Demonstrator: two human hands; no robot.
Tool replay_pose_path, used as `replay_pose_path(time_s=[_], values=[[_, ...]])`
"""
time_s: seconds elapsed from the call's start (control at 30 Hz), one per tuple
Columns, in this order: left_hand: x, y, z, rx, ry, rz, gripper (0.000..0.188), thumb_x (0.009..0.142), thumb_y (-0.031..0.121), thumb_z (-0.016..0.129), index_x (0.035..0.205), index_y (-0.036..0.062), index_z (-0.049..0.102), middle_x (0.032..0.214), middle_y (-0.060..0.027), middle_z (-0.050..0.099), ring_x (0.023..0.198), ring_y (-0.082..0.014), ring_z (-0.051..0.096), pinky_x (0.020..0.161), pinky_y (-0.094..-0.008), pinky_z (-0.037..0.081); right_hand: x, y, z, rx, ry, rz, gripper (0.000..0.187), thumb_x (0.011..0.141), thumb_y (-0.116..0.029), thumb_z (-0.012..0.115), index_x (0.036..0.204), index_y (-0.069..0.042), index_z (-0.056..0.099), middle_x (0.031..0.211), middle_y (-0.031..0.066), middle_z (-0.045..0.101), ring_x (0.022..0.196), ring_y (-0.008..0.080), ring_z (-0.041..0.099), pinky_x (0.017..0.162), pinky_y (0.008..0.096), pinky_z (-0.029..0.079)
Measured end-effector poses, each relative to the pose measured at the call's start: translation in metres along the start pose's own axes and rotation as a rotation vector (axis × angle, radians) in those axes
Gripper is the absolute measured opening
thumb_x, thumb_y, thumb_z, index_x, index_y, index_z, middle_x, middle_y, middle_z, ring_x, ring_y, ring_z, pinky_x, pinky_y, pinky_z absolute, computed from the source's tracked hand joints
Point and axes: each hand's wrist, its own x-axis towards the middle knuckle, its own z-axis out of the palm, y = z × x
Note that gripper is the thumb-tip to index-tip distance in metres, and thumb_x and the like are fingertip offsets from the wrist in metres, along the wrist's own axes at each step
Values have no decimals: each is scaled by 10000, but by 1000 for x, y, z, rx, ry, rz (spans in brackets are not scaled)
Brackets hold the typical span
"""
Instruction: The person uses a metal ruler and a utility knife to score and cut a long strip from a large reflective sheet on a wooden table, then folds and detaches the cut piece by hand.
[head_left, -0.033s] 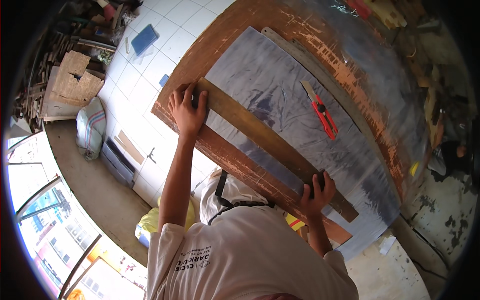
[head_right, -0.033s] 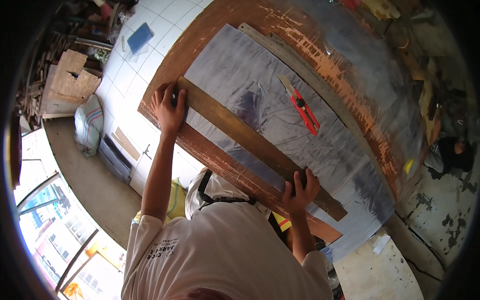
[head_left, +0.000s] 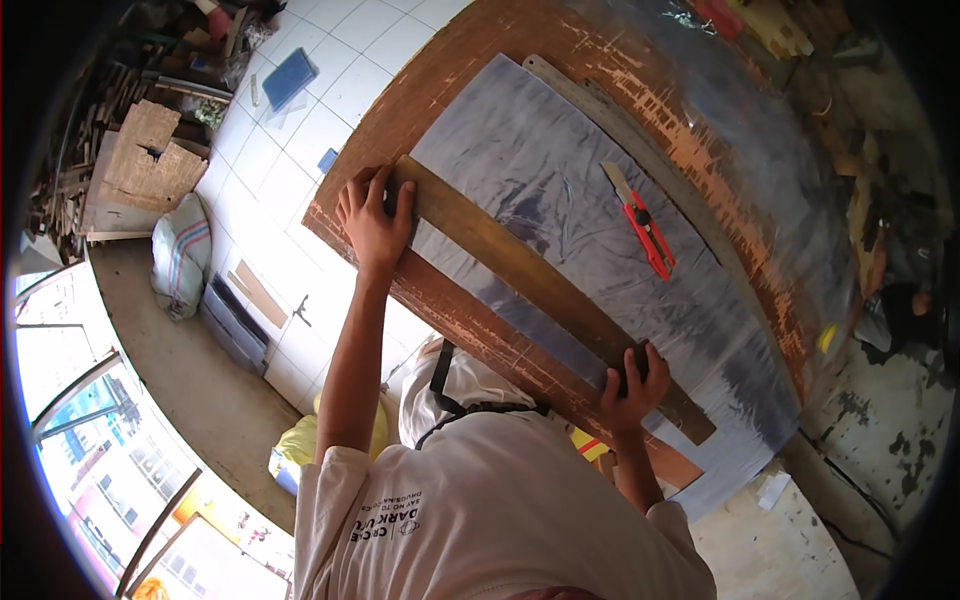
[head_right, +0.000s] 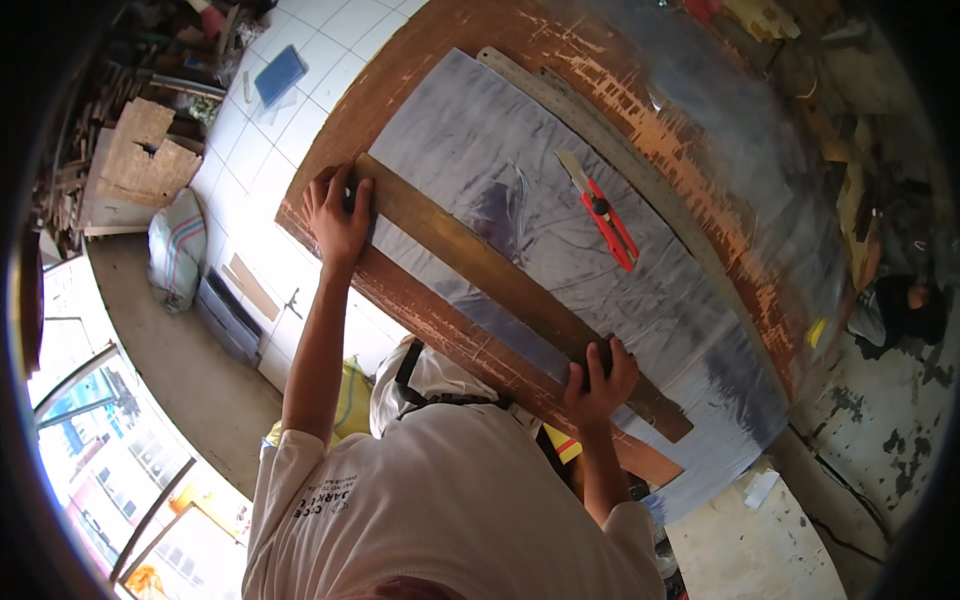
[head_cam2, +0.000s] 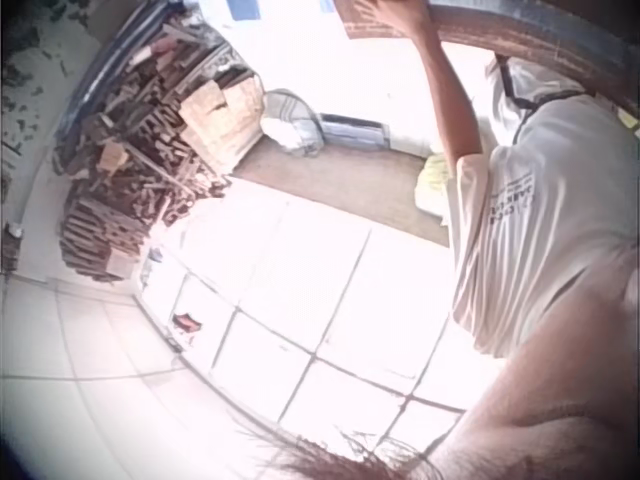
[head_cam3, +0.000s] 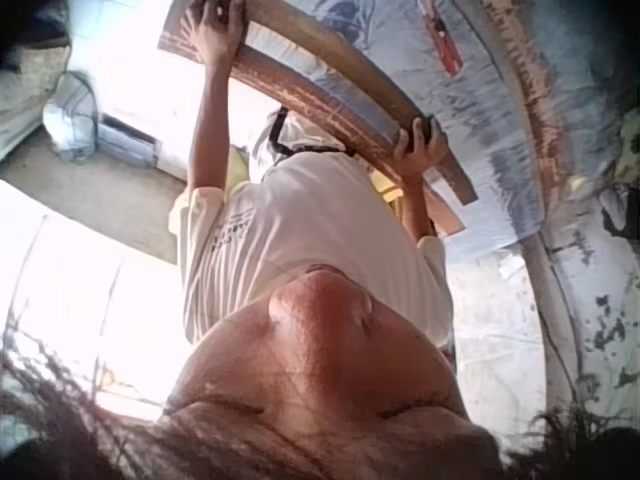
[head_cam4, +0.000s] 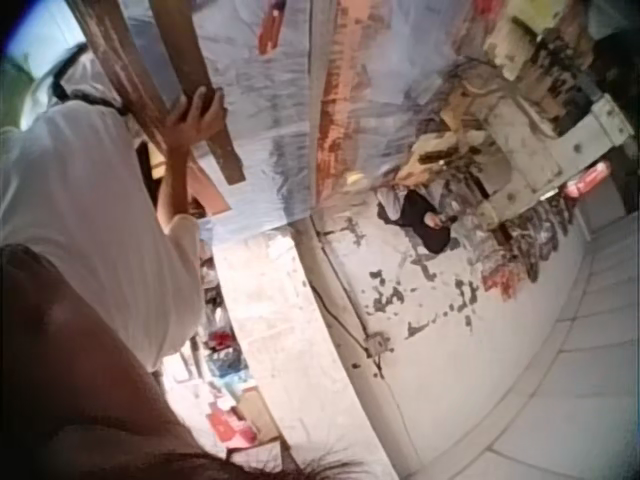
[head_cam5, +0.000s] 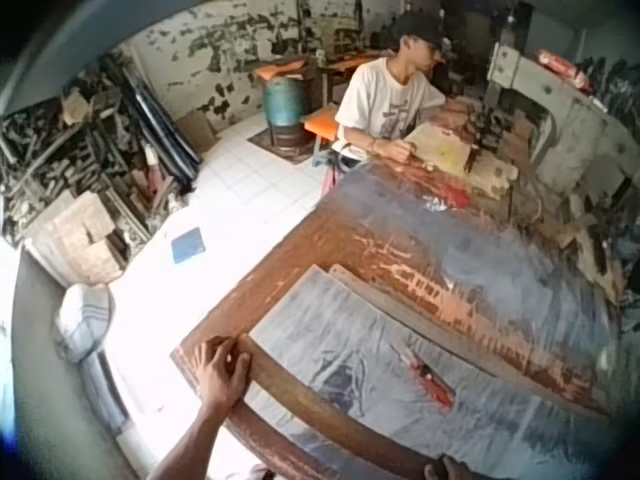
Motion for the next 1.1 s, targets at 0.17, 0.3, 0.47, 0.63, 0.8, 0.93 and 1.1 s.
replay_pose_path(time_s=[0.17,0.3,0.47,0.63,0.8,0.93,1.1], values=[[0,3,0,13,3,-4,390,928,387,717,1222,130,725,1228,-75,618,1200,-296,548,1055,-453,383,0,0,0,-5,17,-15,407,1005,-384,604,1327,-145,674,1442,186,548,1280,401,545,1061,601,406],[0,2,-1,14,14,9,379,929,373,714,1222,133,726,1233,-75,619,1205,-292,550,1062,-451,381,2,-1,-1,-4,29,-20,410,1005,-375,605,1346,-154,657,1438,183,552,1286,392,544,1061,605,402],[-1,4,-2,13,7,-1,372,927,363,718,1225,140,726,1237,-73,621,1215,-293,549,1069,-455,377,3,-2,-4,7,11,-10,401,995,-363,614,1334,-154,652,1417,182,570,1280,385,552,1065,611,396],[0,6,-2,22,0,-3,377,929,367,721,1227,137,725,1248,-80,621,1220,-297,546,1074,-455,374,3,-4,-6,14,9,6,396,984,-355,624,1317,-145,656,1408,185,576,1276,390,554,1069,617,389],[0,4,-2,28,3,2,378,930,367,721,1228,135,724,1249,-83,623,1216,-296,548,1073,-453,374,6,-7,-8,24,1,16,392,980,-342,624,1311,-134,655,1410,191,572,1268,401,556,1071,625,383],[1,4,-3,27,1,10,378,927,364,726,1227,133,725,1247,-79,626,1212,-294,550,1069,-449,377,6,-7,-8,35,-8,14,394,980,-336,622,1315,-130,651,1420,196,564,1252,414,561,1071,629,379],[1,5,-3,23,8,5,371,926,365,728,1214,132,730,1237,-68,632,1204,-290,553,1062,-447,383,6,-6,-7,41,-2,8,398,983,-338,621,1324,-134,647,1424,198,561,1245,415,564,1070,628,379]])
